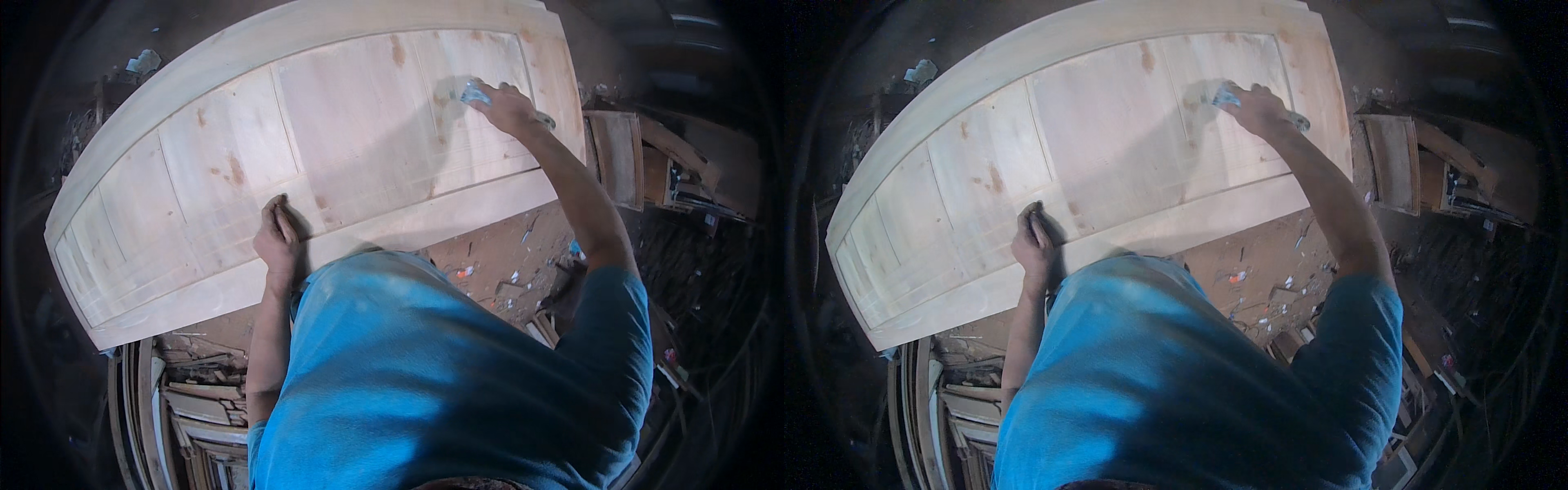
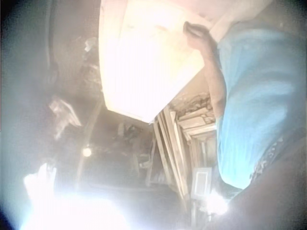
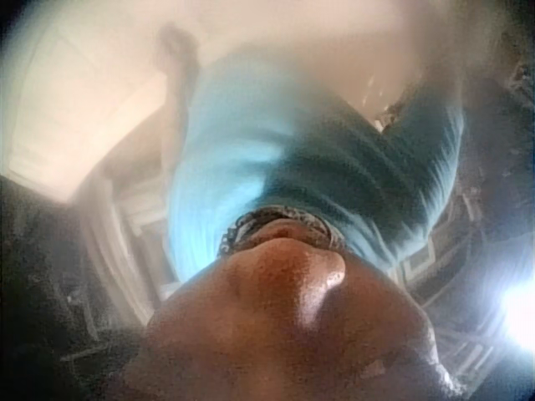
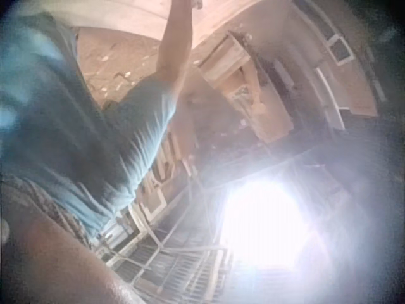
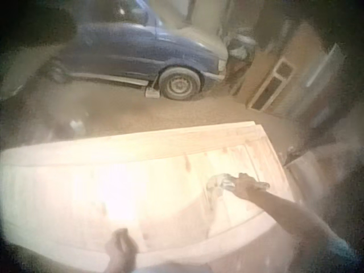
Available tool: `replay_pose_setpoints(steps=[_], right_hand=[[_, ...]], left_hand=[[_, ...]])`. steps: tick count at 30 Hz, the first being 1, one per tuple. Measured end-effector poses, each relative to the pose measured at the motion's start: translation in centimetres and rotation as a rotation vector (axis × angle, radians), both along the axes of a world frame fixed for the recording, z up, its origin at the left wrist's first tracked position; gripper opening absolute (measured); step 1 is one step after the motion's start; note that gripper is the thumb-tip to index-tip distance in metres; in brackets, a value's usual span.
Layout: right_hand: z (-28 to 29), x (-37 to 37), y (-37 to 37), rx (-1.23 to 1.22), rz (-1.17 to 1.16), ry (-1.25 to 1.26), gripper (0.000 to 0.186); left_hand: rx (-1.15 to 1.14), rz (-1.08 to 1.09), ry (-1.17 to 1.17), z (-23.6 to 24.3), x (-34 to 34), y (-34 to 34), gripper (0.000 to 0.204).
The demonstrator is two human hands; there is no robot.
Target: The person uses a putty knife to scrape and clean the surface of a large wooden door. They then retrieve a small wooden dowel and a hammer from a nearby shelf. The person inserts the dowel into a hole on the door and hammers it in to secure it.
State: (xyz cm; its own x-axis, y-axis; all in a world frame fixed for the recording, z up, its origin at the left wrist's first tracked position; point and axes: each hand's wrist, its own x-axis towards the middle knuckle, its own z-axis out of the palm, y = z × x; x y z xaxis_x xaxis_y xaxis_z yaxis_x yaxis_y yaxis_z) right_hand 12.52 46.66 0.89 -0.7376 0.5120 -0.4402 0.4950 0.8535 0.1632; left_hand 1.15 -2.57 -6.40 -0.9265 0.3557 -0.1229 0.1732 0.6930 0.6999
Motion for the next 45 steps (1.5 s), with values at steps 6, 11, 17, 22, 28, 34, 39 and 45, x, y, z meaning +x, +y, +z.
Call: replay_pose_setpoints(steps=[6,11,17,22,28,34,39,45], right_hand=[[3.9,-4.2,-4.3,-0.561,-0.468,0.162,0.055],[-0.8,-3.2,-5.1,-0.385,-0.363,0.045,0.060],[0.8,-3.9,-7.7,-0.386,-0.335,0.023,0.064],[0.4,-2.9,-8.0,-0.374,-0.368,0.022,0.066],[-0.3,-0.8,-7.6,-0.378,-0.267,0.025,0.058],[5.5,-2.3,-9.7,-0.532,-0.413,-0.179,0.055],[1.9,-4.0,-15.0,-0.789,-0.620,0.466,0.038],[-3.5,-12.0,-28.4,-0.592,-0.425,0.851,0.022]], left_hand=[[0.058,-0.027,0.118,-0.1,-0.2,0.1,0.022],[0.022,-0.027,0.018,0.2,-0.3,-0.1,0.022],[0.015,-0.054,0.117,-0.4,-0.7,-0.5,0.023],[0.102,-0.025,0.103,-0.1,-0.5,-0.5,0.022],[0.051,-0.038,0.088,0.0,-0.4,-0.7,0.023],[0.157,-0.015,0.122,-1.1,-0.5,-1.1,0.025],[0.206,0.040,-0.159,0.0,-3.0,-3.3,0.035],[0.335,0.098,-0.266,2.7,-7.6,-5.2,0.039]])
